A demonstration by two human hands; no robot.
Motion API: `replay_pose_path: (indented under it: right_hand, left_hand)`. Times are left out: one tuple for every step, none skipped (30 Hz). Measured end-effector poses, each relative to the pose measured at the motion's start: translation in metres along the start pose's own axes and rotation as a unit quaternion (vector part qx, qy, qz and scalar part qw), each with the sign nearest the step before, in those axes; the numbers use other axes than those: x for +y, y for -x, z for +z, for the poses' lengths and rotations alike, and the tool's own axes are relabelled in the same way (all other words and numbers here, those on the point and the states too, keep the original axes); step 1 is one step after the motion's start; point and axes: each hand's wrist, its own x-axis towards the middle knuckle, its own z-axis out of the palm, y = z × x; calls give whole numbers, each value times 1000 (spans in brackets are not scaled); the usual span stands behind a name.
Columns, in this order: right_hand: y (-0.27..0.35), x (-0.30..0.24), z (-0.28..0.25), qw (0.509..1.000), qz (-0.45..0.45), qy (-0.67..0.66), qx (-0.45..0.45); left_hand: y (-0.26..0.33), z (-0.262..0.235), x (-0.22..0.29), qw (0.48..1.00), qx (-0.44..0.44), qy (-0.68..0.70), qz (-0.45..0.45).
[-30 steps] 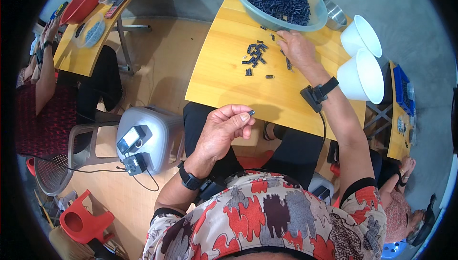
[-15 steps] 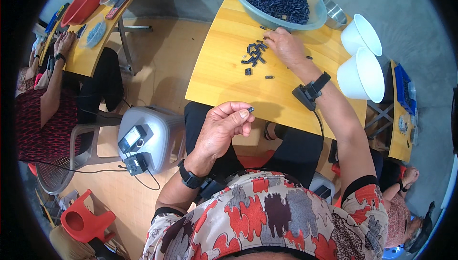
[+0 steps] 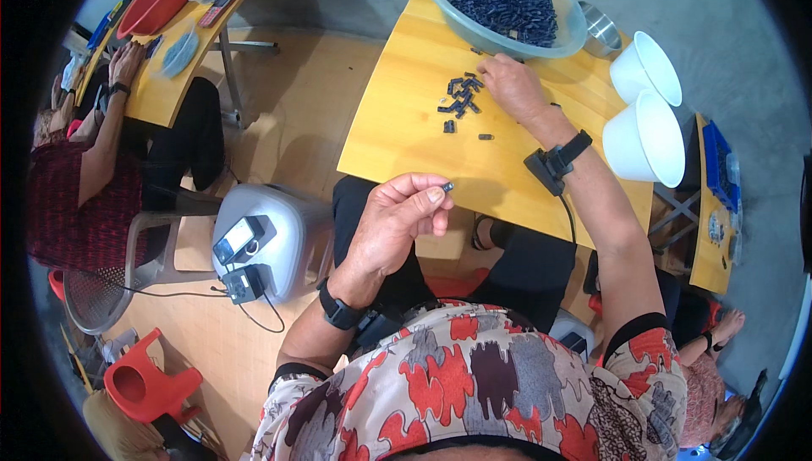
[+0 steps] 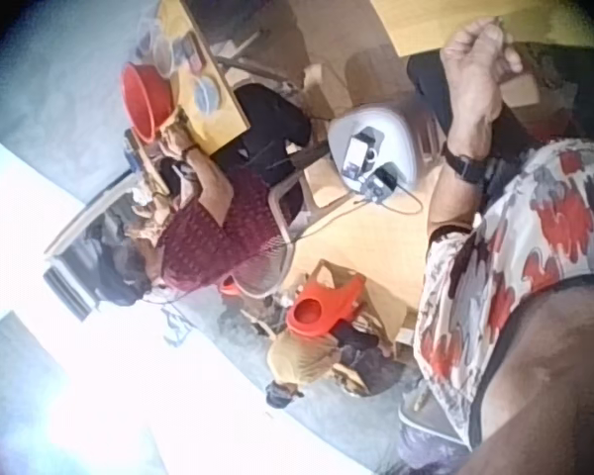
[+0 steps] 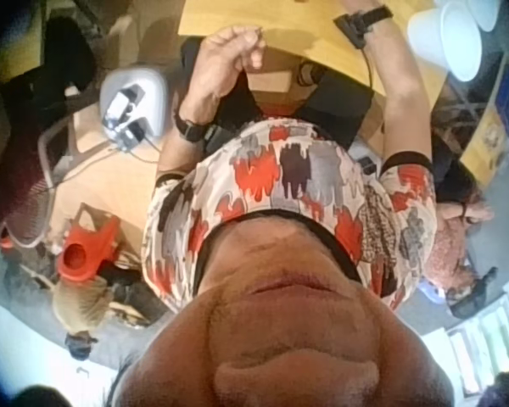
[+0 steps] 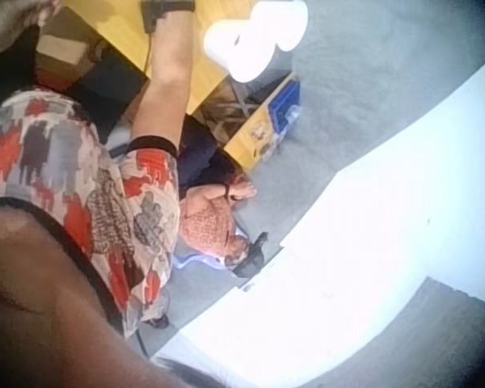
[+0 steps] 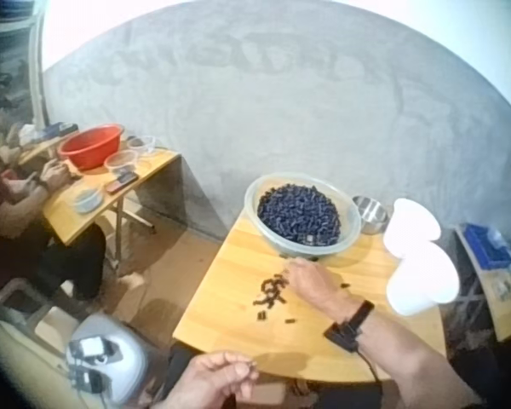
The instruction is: Assembling small black plastic components by snapping pieces together.
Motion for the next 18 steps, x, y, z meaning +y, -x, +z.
replay_pose_path:
  right_hand:
    - [1,-1,-3,1000,1,-2,-3]
    - [4,-5,-11,999,-7,-26,33]
    - [6,-9,-18,996,-14,-50,69]
    - [10,-8,-26,981,-63,-114,147]
    - [16,-25,-40,981,-63,-121,141]
    - [26,-52,-64,958,10,-269,93]
    - [38,-71,-82,909,86,-404,47]
    - [51,-81,-93,909,89,-404,49]
    - [65,-90,-100,868,99,-485,39]
    - [77,-97,-104,820,108,-561,30]
    - [89,-104,-107,819,109,-562,31]
    - [99,-110,-108,785,113,-609,30]
    - [109,-115,-109,748,119,-653,31]
    - [118,-118,-111,736,121,-666,26]
    - [125,-122,-112,736,121,-665,28]
    - [131,-127,-114,738,115,-664,33]
    - [136,-131,-115,741,109,-662,38]
    - [140,-135,-117,748,102,-655,38]
  left_hand:
    - [-2,1,1,1000,-3,-4,0]
    - [0,1,2,1000,-3,-8,-3]
    - [2,3,3,1000,3,-7,-8]
    - [1,7,5,1000,-7,-7,-4]
    - [2,7,5,1000,-10,-6,5]
    - [4,6,6,1000,-14,1,18]
    - [4,7,6,1000,-11,1,17]
    - [4,11,6,1000,-23,9,19]
    - [5,14,6,999,-33,16,22]
    - [6,17,5,999,-34,15,20]
    - [9,20,5,999,-37,19,20]
    - [11,24,5,999,-39,23,21]
    - [14,27,4,999,-41,21,19]
    - [16,31,4,999,-45,15,20]
    - [18,33,3,999,-48,9,21]
    - [20,35,2,999,-49,7,21]
    - [22,37,1,998,-56,12,20]
    - [24,39,0,998,-63,17,20]
